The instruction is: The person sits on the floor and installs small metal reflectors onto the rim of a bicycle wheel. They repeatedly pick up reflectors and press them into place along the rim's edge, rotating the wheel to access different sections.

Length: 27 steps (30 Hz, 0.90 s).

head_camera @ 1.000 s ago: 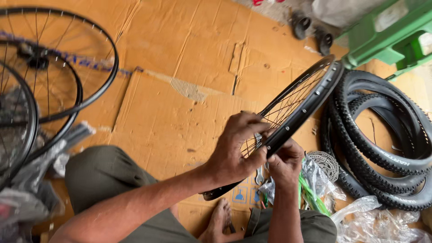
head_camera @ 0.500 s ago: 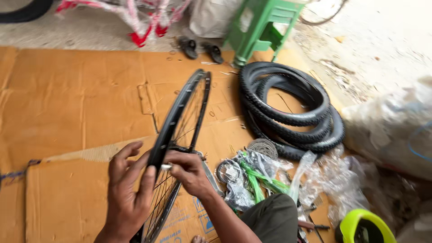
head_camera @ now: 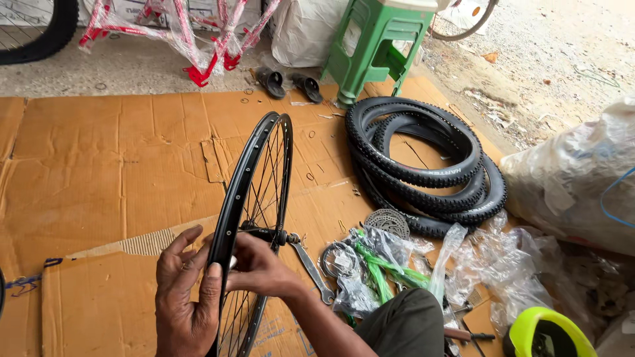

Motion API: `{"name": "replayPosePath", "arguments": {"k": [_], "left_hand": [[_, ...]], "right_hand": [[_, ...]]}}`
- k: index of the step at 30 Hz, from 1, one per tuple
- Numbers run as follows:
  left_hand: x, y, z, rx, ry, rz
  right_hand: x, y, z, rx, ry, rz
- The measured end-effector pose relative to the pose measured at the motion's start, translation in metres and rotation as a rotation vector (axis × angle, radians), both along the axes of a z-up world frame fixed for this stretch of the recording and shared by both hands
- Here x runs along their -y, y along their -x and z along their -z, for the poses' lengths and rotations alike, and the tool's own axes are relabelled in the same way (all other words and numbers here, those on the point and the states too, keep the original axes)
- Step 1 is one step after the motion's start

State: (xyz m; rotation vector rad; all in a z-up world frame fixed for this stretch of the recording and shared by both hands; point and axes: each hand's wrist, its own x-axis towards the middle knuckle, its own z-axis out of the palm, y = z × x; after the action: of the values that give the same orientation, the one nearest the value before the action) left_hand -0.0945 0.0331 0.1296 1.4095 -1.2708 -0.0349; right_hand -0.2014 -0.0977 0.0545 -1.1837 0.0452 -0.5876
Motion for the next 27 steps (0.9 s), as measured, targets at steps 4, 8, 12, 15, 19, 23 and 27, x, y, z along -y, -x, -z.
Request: {"name": "replayPosePath", "arguments": {"k": [4, 8, 12, 15, 19, 23, 27], "left_hand": [[-0.001, -0.002, 0.004, -0.074, 0.004, 0.021], [0.0, -0.001, 0.004, -0.125, 0.014, 0.02], [-0.001, 0.005, 0.004, -0.201, -0.002, 0.043], [0.0, 0.0, -0.001, -0.056, -0.008, -0.001], [-0.002, 0.008, 0.004, -0.054, -0.015, -0.018], [0.002, 0.006, 0.001, -0.081, -0.026, 0.005], [-0.001, 0.007, 0.0, -0.068, -0.022, -0.031]], "right_hand": [[0.003, -0.016, 0.023, 0.043, 0.101, -0.057], [0.016, 0.0, 0.023, 0.216, -0.103, -0.209], [-0.008, -0.016, 0.006, -0.236, 0.121, 0.099], [0.005, -0.002, -0.001, -0.047, 0.045, -0.134], [0.007, 0.006, 0.009, 0.153, -0.152, -0.157], [-0.008, -0.02, 0.007, -0.097, 0.058, 0.065], [0.007, 0.0, 0.015, 0.314, -0.053, -0.226]]}}
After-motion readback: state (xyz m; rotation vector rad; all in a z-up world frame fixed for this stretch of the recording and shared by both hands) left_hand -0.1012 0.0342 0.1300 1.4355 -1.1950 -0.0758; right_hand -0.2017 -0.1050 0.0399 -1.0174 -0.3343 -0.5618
